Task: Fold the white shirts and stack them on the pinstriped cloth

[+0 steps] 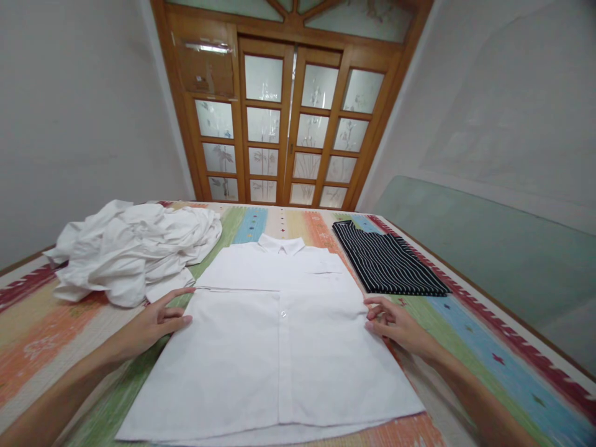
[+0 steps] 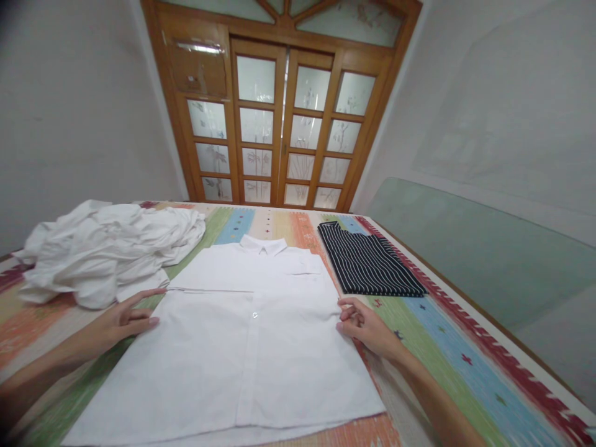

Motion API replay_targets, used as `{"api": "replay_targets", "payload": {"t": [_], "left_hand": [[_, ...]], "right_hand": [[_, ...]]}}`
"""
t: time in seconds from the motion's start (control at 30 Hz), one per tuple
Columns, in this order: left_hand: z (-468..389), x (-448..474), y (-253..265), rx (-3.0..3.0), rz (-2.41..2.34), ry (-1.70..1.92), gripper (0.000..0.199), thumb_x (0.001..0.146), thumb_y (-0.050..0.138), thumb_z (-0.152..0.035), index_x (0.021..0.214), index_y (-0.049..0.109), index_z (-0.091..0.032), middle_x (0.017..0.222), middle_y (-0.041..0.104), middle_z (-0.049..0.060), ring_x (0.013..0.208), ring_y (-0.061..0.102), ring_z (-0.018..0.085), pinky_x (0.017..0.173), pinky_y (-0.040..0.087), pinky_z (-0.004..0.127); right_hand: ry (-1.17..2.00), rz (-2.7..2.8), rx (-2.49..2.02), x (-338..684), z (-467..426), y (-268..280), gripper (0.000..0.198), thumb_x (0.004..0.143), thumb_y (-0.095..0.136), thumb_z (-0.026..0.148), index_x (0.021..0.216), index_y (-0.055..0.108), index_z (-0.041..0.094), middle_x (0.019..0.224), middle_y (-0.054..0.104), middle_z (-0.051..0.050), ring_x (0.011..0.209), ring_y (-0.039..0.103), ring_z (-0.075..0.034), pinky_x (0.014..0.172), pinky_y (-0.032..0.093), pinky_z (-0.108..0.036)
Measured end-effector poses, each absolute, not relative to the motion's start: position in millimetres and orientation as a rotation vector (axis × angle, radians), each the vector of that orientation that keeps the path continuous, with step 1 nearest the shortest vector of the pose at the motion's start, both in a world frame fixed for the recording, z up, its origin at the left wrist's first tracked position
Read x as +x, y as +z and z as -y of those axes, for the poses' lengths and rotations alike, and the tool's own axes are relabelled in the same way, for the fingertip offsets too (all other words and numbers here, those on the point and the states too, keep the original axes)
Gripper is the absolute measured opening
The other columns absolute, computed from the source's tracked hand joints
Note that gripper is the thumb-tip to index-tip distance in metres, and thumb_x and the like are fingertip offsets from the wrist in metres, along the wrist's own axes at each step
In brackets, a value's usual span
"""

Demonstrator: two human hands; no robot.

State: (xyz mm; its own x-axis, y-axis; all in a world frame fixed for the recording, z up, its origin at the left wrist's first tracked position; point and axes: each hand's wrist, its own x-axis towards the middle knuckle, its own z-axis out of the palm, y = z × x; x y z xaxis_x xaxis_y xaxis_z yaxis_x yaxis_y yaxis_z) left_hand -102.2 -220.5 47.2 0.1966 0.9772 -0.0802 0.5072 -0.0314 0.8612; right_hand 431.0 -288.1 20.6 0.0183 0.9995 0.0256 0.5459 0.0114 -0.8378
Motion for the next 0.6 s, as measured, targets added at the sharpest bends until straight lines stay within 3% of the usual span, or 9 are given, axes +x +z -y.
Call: {"api": "replay_targets", "payload": {"t": [0.1, 0.23, 0.47, 0.6], "left_hand": [[221.1, -102.7, 46.9, 1.492, -1.307, 0.69, 0.082, 0.066, 0.074, -0.055, 0.136, 0.048, -0.023, 0.085, 0.071, 0.003, 0.085, 0.069, 0.027, 0.072, 0.055, 0.038], [221.6, -99.6, 45.7, 1.423, -1.284, 0.67, 0.083, 0.064, 0.075, -0.058, 0.136, 0.049, -0.025, 0.093, 0.071, 0.005, 0.091, 0.069, 0.028, 0.076, 0.057, 0.041], [223.1, -98.5, 48.1, 1.537, -1.413, 0.659, 0.073, 0.062, 0.073, -0.063, 0.121, 0.064, -0.022, 0.074, 0.068, 0.002, 0.071, 0.066, 0.026, 0.057, 0.053, 0.033], [223.3, -102.8, 51.9, 1.554, -1.426, 0.646, 0.067, 0.063, 0.071, -0.065, 0.114, 0.068, -0.021, 0.076, 0.07, 0.004, 0.073, 0.065, 0.024, 0.058, 0.052, 0.03]], "right_hand": [[0.762, 1.65, -1.626, 431.1, 289.0, 20.3, 0.05, 0.069, 0.07, 0.049, 0.109, 0.06, 0.021, 0.086, 0.064, -0.003, 0.067, 0.056, -0.015, 0.063, 0.048, -0.03], [0.722, 1.689, -1.629, 428.7, 288.4, 17.8, 0.046, 0.071, 0.07, 0.048, 0.108, 0.06, 0.022, 0.085, 0.063, -0.002, 0.066, 0.056, -0.015, 0.064, 0.049, -0.031], [0.805, 1.656, -1.603, 423.2, 286.3, 23.8, 0.045, 0.072, 0.069, 0.053, 0.104, 0.062, 0.022, 0.073, 0.052, 0.002, 0.067, 0.054, -0.016, 0.063, 0.047, -0.029], [0.924, 1.602, -1.616, 421.7, 289.9, 32.2, 0.051, 0.07, 0.07, 0.056, 0.108, 0.064, 0.024, 0.08, 0.058, -0.001, 0.071, 0.058, -0.017, 0.064, 0.049, -0.029]]}}
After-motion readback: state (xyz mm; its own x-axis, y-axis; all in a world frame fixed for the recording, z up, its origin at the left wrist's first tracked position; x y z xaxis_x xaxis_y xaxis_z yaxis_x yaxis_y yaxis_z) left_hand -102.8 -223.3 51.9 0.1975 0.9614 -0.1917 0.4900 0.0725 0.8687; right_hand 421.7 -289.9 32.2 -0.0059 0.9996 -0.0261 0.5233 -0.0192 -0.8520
